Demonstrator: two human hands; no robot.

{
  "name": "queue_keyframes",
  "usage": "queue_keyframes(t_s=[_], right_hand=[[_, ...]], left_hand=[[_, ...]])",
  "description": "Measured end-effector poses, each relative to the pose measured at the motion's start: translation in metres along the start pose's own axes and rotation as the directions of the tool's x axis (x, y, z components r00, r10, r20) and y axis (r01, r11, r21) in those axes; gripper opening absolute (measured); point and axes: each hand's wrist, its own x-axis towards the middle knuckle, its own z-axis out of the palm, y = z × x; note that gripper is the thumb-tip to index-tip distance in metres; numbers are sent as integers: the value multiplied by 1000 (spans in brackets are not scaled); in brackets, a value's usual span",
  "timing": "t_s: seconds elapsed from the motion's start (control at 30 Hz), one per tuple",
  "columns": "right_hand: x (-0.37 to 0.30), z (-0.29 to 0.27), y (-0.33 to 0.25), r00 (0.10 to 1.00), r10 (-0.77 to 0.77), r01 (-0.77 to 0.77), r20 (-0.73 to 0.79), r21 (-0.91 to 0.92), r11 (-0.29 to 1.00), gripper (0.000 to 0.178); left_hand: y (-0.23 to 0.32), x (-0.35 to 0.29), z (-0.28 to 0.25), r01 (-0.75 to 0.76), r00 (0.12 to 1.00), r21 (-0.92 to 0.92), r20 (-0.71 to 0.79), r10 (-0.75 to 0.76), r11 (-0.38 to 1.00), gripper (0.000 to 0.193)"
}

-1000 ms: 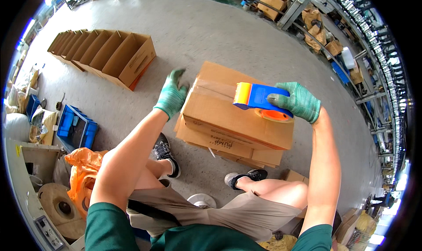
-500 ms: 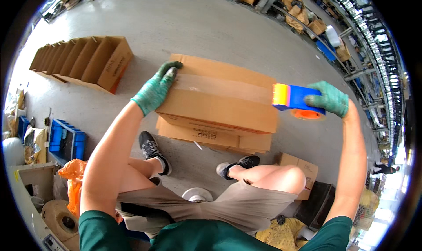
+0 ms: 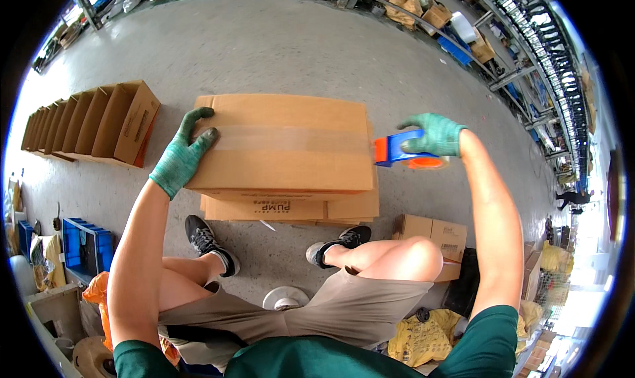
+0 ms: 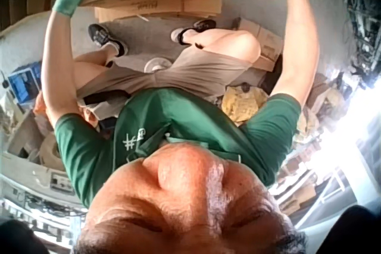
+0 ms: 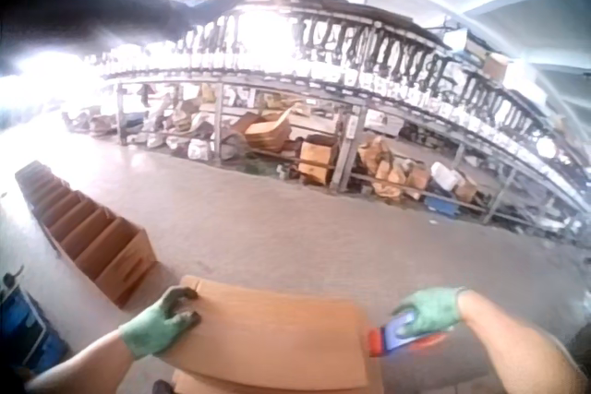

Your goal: The person walks through a warehouse and begins assembling and sealing cardboard boxes. They fold the flaps of each box and use a handheld tape dispenser to apply clear packing tape across the seams. The person repeats this process for multiple boxes, stacking the sealed units on the floor.

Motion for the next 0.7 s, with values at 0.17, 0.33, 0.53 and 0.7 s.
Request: queue_keyframes(t_s=[0.17,0.33,0.53,0.7], right_hand=[[9,19,-64,999,-33,34,36,-7,999,46],[61,119,-16,980,197,-197,-23,-181,964,32],[105,218,-37,799,597,40,-76,997,72,38],[117,270,28,826,423,158,-374,873,462,33]], left_hand=[[-5,-1,1,-15,1000,-8,-13,15,1000,44],[-3,6,7,-43,999,-7,1,43,999,44],[-6,-5,-5,-6,1000,12,7,6,1000,41],[3,-4,1,-20,999,25,50,19,999,41]])
